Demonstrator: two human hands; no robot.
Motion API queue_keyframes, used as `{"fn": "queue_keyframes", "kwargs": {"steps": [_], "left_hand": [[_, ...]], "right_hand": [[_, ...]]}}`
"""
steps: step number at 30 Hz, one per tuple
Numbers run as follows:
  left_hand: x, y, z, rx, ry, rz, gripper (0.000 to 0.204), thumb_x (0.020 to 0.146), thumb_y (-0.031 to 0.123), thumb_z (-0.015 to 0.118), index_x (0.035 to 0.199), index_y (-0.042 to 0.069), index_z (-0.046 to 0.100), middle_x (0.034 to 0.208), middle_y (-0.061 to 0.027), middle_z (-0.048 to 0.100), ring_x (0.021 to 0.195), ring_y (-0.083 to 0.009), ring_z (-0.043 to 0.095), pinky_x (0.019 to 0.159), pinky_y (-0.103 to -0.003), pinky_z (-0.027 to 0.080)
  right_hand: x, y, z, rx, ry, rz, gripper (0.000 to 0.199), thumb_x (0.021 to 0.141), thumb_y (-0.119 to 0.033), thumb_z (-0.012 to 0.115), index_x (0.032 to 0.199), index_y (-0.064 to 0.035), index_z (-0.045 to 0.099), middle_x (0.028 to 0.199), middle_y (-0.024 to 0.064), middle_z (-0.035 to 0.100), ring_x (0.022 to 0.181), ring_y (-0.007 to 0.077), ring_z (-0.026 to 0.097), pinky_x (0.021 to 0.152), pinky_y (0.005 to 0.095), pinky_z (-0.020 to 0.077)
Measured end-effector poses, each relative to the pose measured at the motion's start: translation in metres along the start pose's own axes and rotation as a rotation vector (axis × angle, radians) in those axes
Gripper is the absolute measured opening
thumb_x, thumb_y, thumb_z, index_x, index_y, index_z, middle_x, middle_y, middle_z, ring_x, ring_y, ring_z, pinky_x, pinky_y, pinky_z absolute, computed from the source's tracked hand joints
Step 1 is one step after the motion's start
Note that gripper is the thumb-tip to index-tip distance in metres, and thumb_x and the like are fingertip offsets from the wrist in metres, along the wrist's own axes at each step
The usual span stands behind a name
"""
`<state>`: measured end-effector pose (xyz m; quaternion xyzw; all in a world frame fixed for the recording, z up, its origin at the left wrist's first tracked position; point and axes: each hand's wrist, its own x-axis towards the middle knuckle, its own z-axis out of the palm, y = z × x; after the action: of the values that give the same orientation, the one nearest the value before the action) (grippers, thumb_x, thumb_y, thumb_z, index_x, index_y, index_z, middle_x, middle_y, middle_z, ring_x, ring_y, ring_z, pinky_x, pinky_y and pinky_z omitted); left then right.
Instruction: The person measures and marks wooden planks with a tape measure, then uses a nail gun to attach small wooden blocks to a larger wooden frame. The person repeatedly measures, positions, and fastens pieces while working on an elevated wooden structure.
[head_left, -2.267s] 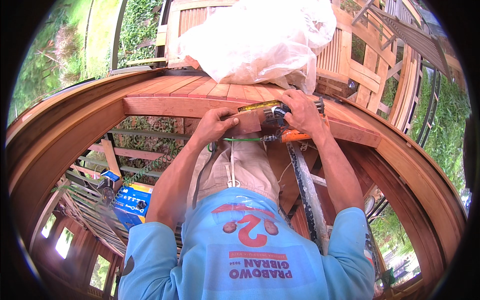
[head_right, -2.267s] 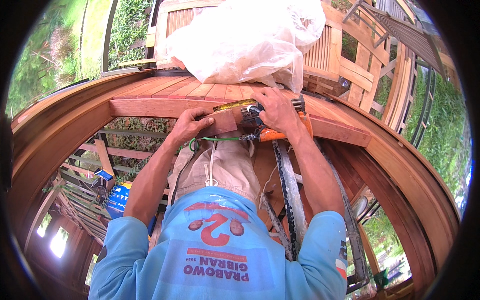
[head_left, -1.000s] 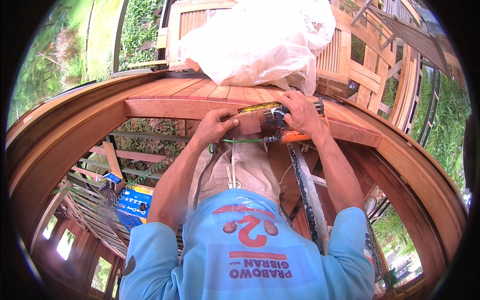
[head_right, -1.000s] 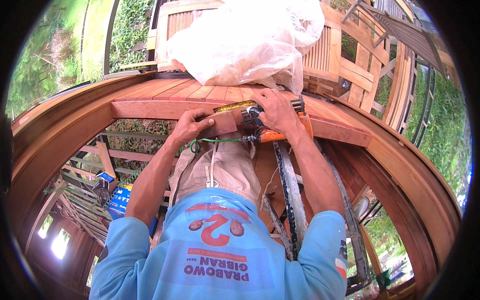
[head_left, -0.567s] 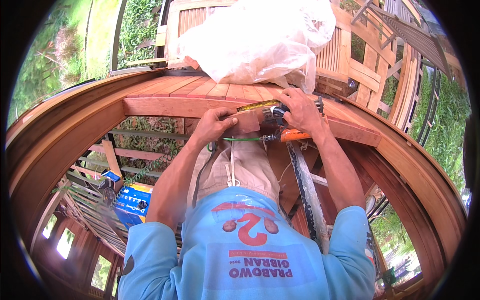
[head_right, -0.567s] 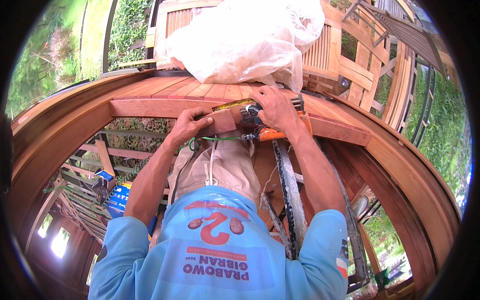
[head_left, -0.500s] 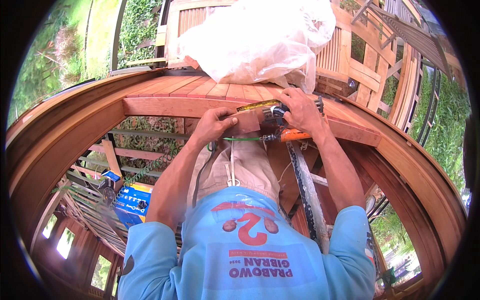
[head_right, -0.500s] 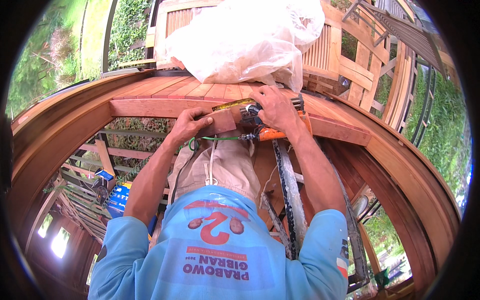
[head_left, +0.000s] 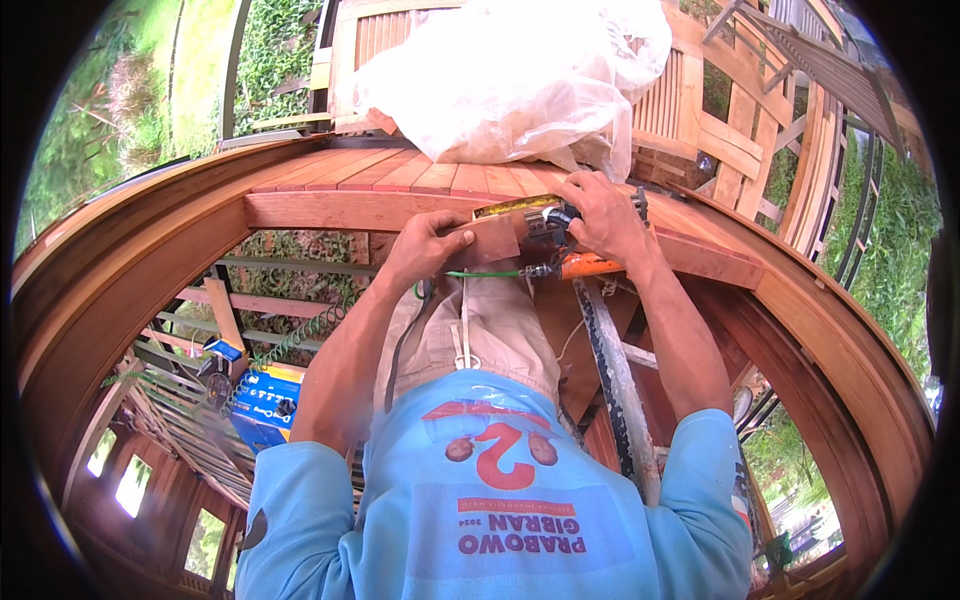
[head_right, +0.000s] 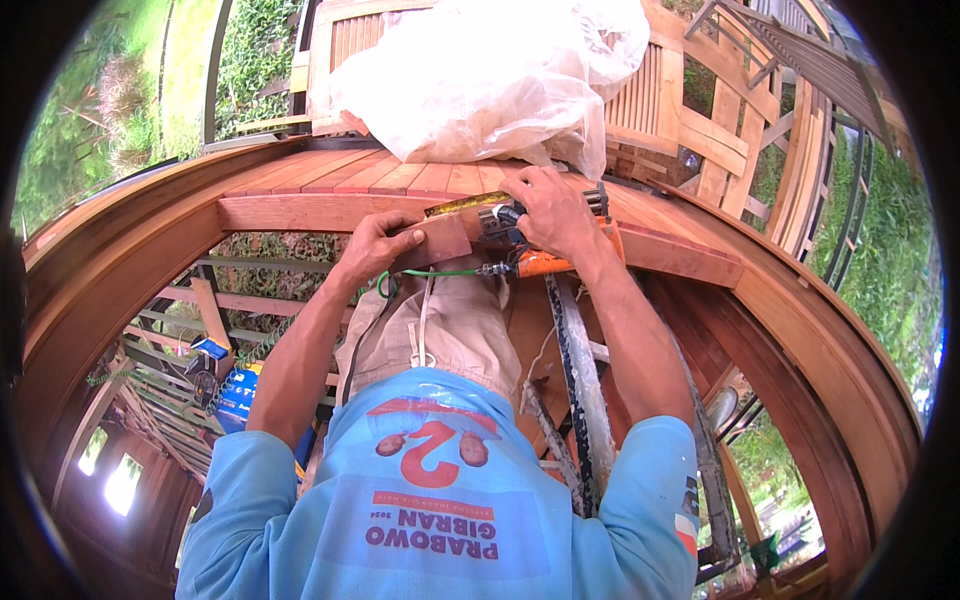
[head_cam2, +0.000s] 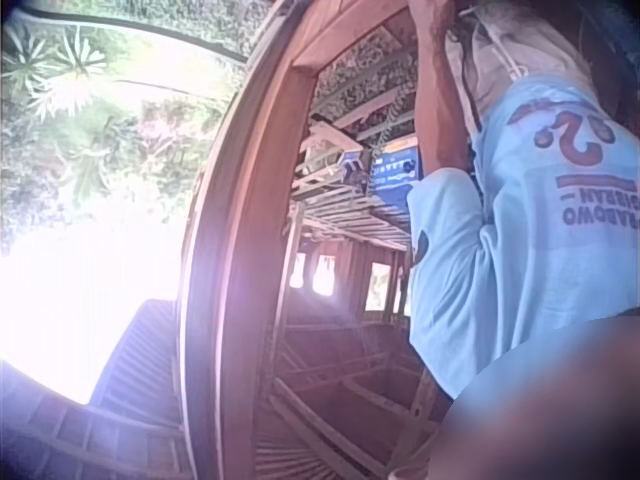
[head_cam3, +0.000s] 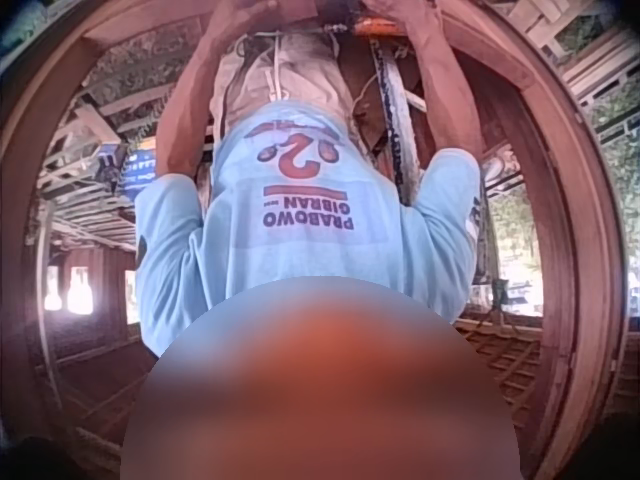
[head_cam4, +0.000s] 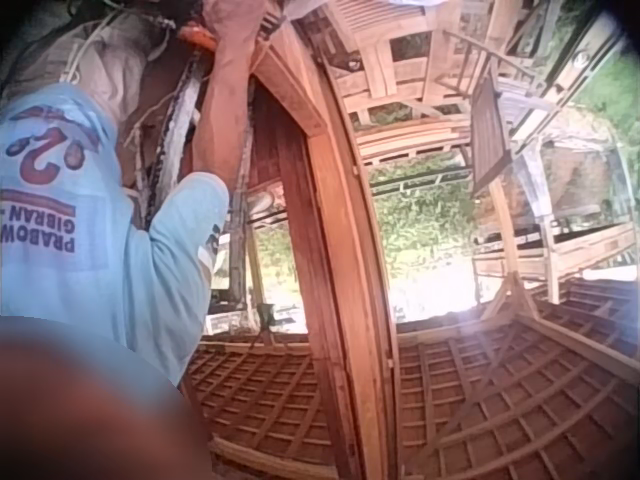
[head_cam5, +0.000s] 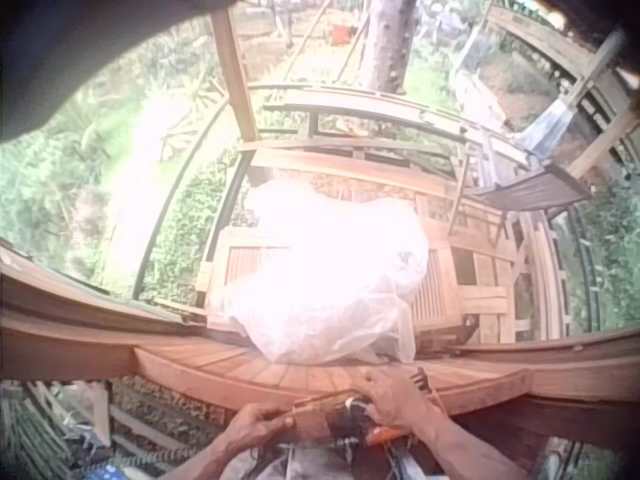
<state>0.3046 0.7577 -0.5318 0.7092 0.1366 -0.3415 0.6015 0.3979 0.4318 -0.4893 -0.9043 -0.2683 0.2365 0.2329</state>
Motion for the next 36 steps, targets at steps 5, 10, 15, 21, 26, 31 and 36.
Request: {"fn": "queue_keyframes", "kwargs": {"steps": [5, 10, 15, 21, 26, 31, 36], "left_hand": [[0.0006, -0.0005, 0.0004, -0.033, -0.005, -0.027, 0.03, 0.1, 0.021, 0.079, 0.115, -0.005, 0.079, 0.089, -0.0085, 0.079, 0.08, -0.0124, 0.067, 0.073, -0.035, 0.055], [-0.0003, 0.0036, -0.0003, -0.024, -0.005, -0.021, 0.03, 0.1, 0.021, 0.079, 0.115, -0.005, 0.079, 0.089, -0.0081, 0.078, 0.081, -0.012, 0.066, 0.074, -0.034, 0.055], [-0.001, 0.0081, -0.0028, -0.01, -0.055, -0.079, 0.032, 0.103, 0.02, 0.078, 0.123, -0.004, 0.078, 0.105, -0.0039, 0.078, 0.094, -0.0111, 0.067, 0.085, -0.031, 0.056], [-0.001, 0.0055, -0.0023, -0.011, -0.042, -0.073, 0.031, 0.102, 0.021, 0.079, 0.121, -0.004, 0.078, 0.1, -0.0054, 0.078, 0.091, -0.0115, 0.067, 0.082, -0.032, 0.055], [-0.0007, 0.0001, 0.0019, -0.09, -0.007, -0.018, 0.032, 0.101, 0.022, 0.079, 0.116, -0.005, 0.079, 0.089, -0.0069, 0.078, 0.081, -0.0114, 0.065, 0.073, -0.033, 0.054], [-0.0009, 0.0006, 0.0003, -0.039, -0.007, -0.006, 0.031, 0.101, 0.022, 0.079, 0.117, -0.005, 0.08, 0.09, -0.0052, 0.077, 0.08, -0.0108, 0.065, 0.072, -0.033, 0.053], [-0.0013, 0.0018, 0.0002, -0.053, -0.014, -0.026, 0.031, 0.101, 0.022, 0.078, 0.117, -0.004, 0.08, 0.089, -0.0048, 0.077, 0.08, -0.0104, 0.064, 0.072, -0.032, 0.053]], "right_hand": [[-0.0001, -0.0007, -0.0001, 0.002, -0.016, 0.011, 0.05, 0.081, -0.001, 0.072, 0.13, -0.0103, 0.07, 0.132, 0.0142, 0.067, 0.131, 0.0365, 0.061, 0.108, 0.0488, 0.0564], [-0.0002, -0.002, -0.0013, 0.003, -0.025, 0.028, 0.05, 0.081, -0.001, 0.072, 0.13, -0.0101, 0.069, 0.133, 0.0144, 0.067, 0.132, 0.0366, 0.061, 0.109, 0.0489, 0.0562], [0.0007, -0.0021, -0.0016, 0.003, -0.029, 0.02, 0.05, 0.081, -0.001, 0.071, 0.13, -0.0102, 0.069, 0.133, 0.0148, 0.067, 0.132, 0.037, 0.061, 0.109, 0.0493, 0.0563], [0.0005, -0.003, -0.0006, 0.006, -0.022, 0.018, 0.05, 0.081, 0.0, 0.07, 0.13, -0.0103, 0.069, 0.132, 0.015, 0.067, 0.131, 0.0373, 0.061, 0.109, 0.0497, 0.056], [0.0001, -0.0037, -0.0009, 0.012, -0.01, 0.013, 0.051, 0.081, 0.0, 0.07, 0.131, -0.0099, 0.069, 0.131, 0.0155, 0.068, 0.13, 0.0379, 0.062, 0.109, 0.0498, 0.0556], [-0.0002, -0.0033, -0.0022, 0.015, -0.012, 0.016, 0.05, 0.081, 0.0, 0.069, 0.13, -0.0093, 0.07, 0.13, 0.0161, 0.068, 0.129, 0.0385, 0.062, 0.108, 0.05, 0.0554], [-0.0011, -0.0014, -0.0011, 0.015, -0.01, 0.015, 0.05, 0.081, 0.001, 0.069, 0.13, -0.0092, 0.07, 0.13, 0.0161, 0.069, 0.129, 0.0386, 0.062, 0.108, 0.0503, 0.0554]]}}
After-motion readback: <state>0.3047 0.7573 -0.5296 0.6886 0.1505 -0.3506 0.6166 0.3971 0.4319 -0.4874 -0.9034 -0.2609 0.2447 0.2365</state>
